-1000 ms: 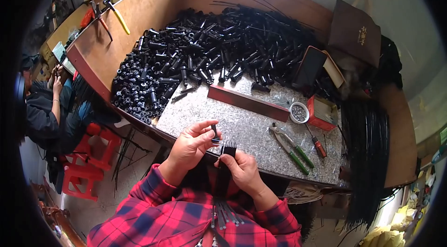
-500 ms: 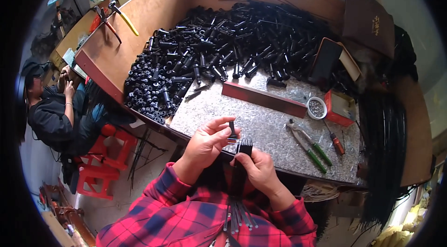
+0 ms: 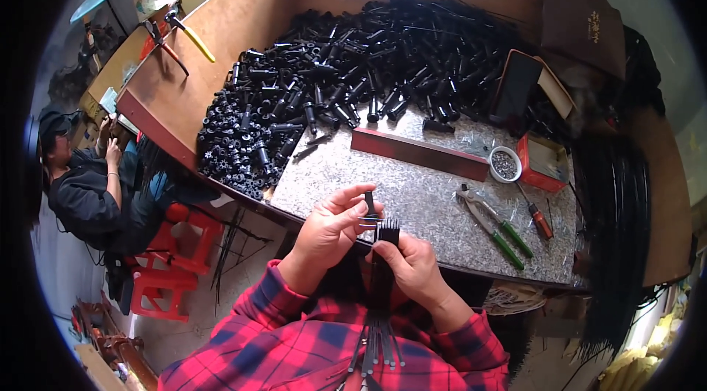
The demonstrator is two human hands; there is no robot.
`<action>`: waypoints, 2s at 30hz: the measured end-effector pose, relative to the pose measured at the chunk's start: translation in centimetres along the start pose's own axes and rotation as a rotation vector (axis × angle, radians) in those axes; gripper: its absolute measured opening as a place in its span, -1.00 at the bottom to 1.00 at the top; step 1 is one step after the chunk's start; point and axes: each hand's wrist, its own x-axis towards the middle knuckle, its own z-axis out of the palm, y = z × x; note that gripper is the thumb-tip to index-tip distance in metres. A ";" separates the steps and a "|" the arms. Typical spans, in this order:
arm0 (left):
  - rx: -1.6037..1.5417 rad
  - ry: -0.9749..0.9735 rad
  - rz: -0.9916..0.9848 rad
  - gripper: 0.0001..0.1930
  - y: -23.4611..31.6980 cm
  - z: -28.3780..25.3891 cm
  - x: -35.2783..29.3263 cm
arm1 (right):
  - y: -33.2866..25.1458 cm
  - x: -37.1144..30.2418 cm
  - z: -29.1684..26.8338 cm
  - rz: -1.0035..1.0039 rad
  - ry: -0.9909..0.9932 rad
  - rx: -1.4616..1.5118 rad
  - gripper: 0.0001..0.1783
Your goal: Assembling black rod-like components using specialized tools and pliers at a workbench.
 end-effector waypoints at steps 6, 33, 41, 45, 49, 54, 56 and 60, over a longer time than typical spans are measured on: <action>-0.040 -0.015 -0.001 -0.65 0.4 -0.6 0.0 | 0.4 0.4 0.1 -0.014 -0.023 -0.013 -0.75; -0.043 0.052 0.024 -0.65 1.2 -1.2 -0.2 | 0.9 1.0 1.0 -0.035 -0.030 -0.007 -0.72; -0.078 0.071 -0.073 -0.62 -0.4 -0.6 0.4 | 0.3 -0.1 -0.5 0.013 0.022 -0.031 -0.73; -0.055 0.039 -0.054 -0.64 -0.1 -1.2 0.2 | 1.0 0.1 -0.2 0.000 0.012 -0.041 -0.75; -0.095 0.031 -0.049 -0.65 0.9 -1.2 -0.2 | 0.9 0.4 0.4 -0.064 0.007 0.008 -0.75; -0.042 0.025 -0.061 -0.67 0.5 -1.2 0.6 | 1.1 0.5 0.1 -0.041 0.014 0.050 -0.74; -0.053 0.024 -0.059 -0.67 0.5 -1.2 0.4 | 1.1 0.5 0.2 -0.017 0.001 0.047 -0.73; -0.049 0.062 -0.044 -0.66 0.6 -0.7 0.1 | 0.9 0.6 0.1 -0.009 -0.032 0.032 -0.73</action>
